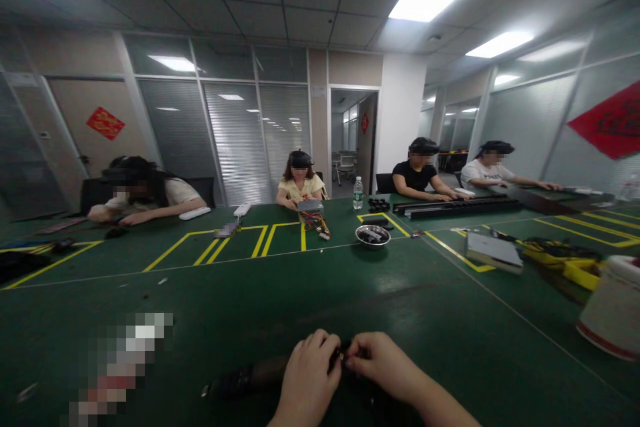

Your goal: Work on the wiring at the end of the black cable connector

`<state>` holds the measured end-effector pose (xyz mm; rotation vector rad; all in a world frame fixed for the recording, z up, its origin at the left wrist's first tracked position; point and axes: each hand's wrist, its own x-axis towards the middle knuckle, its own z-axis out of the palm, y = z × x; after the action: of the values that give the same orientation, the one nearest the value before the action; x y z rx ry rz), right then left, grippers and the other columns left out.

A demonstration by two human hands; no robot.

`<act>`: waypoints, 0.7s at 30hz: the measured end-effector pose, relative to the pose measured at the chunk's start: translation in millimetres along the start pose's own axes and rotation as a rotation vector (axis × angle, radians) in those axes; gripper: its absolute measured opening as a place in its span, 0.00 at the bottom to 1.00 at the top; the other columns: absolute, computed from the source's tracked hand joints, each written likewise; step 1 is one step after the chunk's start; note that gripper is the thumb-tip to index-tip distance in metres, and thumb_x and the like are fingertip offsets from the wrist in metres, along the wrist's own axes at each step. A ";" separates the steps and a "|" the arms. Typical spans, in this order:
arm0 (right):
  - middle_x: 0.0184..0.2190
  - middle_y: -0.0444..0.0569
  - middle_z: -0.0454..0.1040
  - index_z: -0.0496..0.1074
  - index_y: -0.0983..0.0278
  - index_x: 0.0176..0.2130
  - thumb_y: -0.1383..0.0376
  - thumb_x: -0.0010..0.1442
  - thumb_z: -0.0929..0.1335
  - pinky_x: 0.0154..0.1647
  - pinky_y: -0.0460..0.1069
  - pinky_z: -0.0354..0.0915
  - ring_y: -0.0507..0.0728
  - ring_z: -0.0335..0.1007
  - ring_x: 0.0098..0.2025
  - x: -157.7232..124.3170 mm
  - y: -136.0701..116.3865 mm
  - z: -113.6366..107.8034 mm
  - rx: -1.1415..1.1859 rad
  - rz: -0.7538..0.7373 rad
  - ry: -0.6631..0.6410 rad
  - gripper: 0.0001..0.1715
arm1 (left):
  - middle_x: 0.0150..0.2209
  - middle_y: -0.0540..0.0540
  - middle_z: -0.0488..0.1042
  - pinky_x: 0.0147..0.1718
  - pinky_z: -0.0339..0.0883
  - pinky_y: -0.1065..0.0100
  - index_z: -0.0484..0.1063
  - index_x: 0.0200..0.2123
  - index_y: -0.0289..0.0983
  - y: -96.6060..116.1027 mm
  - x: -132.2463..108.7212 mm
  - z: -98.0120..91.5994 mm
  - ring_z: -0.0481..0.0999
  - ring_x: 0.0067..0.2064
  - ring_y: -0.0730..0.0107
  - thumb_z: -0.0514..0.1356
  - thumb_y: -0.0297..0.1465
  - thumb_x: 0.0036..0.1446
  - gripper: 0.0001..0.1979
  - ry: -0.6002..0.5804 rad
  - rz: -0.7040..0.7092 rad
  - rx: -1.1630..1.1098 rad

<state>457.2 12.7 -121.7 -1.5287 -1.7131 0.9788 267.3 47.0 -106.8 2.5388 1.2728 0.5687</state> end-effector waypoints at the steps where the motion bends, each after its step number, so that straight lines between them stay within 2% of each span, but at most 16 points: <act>1: 0.27 0.44 0.77 0.76 0.64 0.34 0.65 0.55 0.69 0.28 0.42 0.58 0.51 0.70 0.29 -0.4 0.9 -1.6 -0.014 0.014 -0.003 0.06 | 0.40 0.50 0.69 0.41 0.55 0.65 0.70 0.39 0.43 0.0 0.0 -0.4 0.68 0.42 0.65 0.54 0.27 0.56 0.09 -0.004 -0.001 0.002; 9: 0.26 0.43 0.77 0.75 0.63 0.31 0.69 0.48 0.72 0.25 0.42 0.55 0.52 0.71 0.28 0.0 1.8 2.9 -0.185 0.190 0.153 0.06 | 0.42 0.50 0.69 0.41 0.57 0.66 0.69 0.42 0.44 4.2 -1.6 -6.9 0.68 0.44 0.66 0.54 0.26 0.54 0.13 -0.017 0.013 0.018; 15: 0.26 0.43 0.76 0.74 0.63 0.30 0.68 0.52 0.69 0.28 0.43 0.56 0.51 0.70 0.29 -0.6 -2.2 16.0 -0.221 0.094 0.249 0.02 | 0.41 0.51 0.69 0.41 0.57 0.66 0.70 0.40 0.43 3.4 -1.6 -7.8 0.68 0.43 0.66 0.54 0.26 0.57 0.10 -0.026 0.020 0.004; 21: 0.26 0.43 0.76 0.73 0.63 0.29 0.70 0.52 0.68 0.28 0.43 0.56 0.51 0.70 0.28 2.0 -0.1 11.0 -0.235 0.033 0.254 0.03 | 0.41 0.50 0.70 0.41 0.57 0.66 0.70 0.39 0.43 1.3 -3.2 -6.8 0.68 0.43 0.66 0.53 0.26 0.58 0.09 0.002 0.045 -0.037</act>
<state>447.6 13.5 -127.5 -1.7519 -1.6683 0.5838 263.4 43.9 -101.0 2.5425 1.1976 0.5993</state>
